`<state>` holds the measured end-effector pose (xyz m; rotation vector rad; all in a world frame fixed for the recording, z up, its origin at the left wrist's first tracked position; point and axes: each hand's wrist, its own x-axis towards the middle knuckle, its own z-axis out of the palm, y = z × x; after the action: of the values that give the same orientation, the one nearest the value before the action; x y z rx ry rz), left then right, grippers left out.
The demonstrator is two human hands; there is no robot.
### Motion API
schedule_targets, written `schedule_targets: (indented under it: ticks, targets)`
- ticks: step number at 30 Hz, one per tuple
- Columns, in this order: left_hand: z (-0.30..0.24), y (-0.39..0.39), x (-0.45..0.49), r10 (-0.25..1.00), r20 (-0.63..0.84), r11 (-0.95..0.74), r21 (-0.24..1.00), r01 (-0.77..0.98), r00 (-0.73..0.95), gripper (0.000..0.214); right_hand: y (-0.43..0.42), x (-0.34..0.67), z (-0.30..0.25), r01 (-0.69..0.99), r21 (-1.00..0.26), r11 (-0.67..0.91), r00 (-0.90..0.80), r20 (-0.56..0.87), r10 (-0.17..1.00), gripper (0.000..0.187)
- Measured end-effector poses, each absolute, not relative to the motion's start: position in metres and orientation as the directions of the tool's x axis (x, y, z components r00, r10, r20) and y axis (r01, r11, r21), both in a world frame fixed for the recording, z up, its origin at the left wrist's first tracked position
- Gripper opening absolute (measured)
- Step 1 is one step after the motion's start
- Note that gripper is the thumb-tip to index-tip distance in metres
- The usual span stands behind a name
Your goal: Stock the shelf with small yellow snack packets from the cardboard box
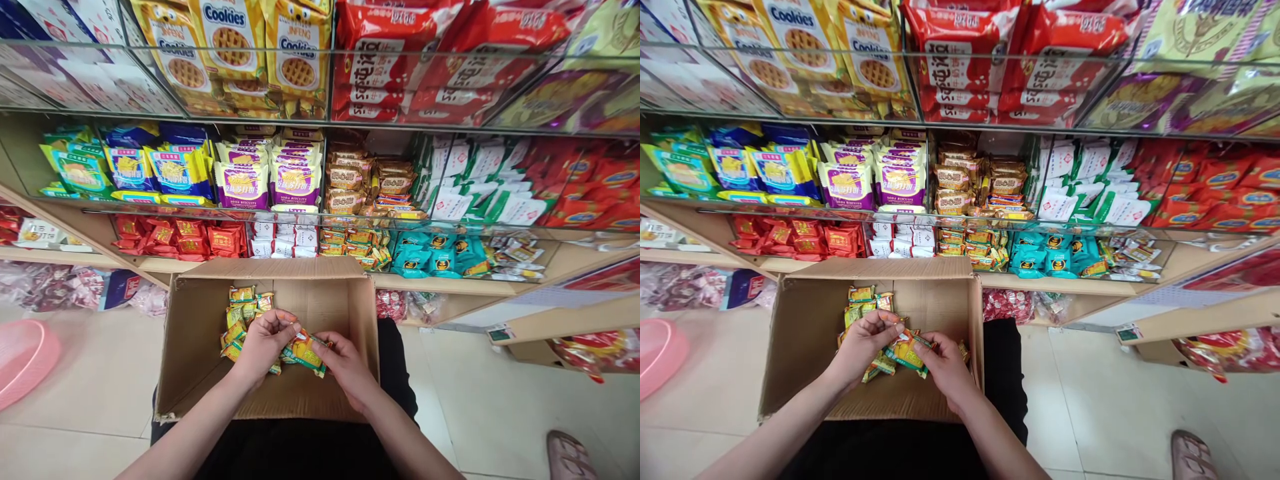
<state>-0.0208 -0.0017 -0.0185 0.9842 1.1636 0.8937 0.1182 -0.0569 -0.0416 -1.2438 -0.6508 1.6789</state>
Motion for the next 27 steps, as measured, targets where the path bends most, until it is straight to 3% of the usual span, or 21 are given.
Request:
schedule_targets:
  ticks: [14,22,27]
  targets:
    - [-0.026,-0.003,-0.023,0.924,-0.331,0.340,0.940,-0.016,0.191,0.025,-0.057,0.118,-0.051,-0.352,-0.829,-0.435,-0.097,-0.430,0.898,0.034]
    - [-0.034,-0.008,-0.028,0.792,-0.433,0.463,0.886,0.039,0.430,0.040,-0.059,0.120,-0.056,-0.334,-0.865,-0.375,-0.083,-0.369,0.926,0.030]
    - [-0.035,-0.009,-0.027,0.784,-0.450,0.487,0.873,0.025,0.428,0.036,-0.058,0.119,-0.062,-0.348,-0.856,-0.383,-0.068,-0.384,0.921,0.033]
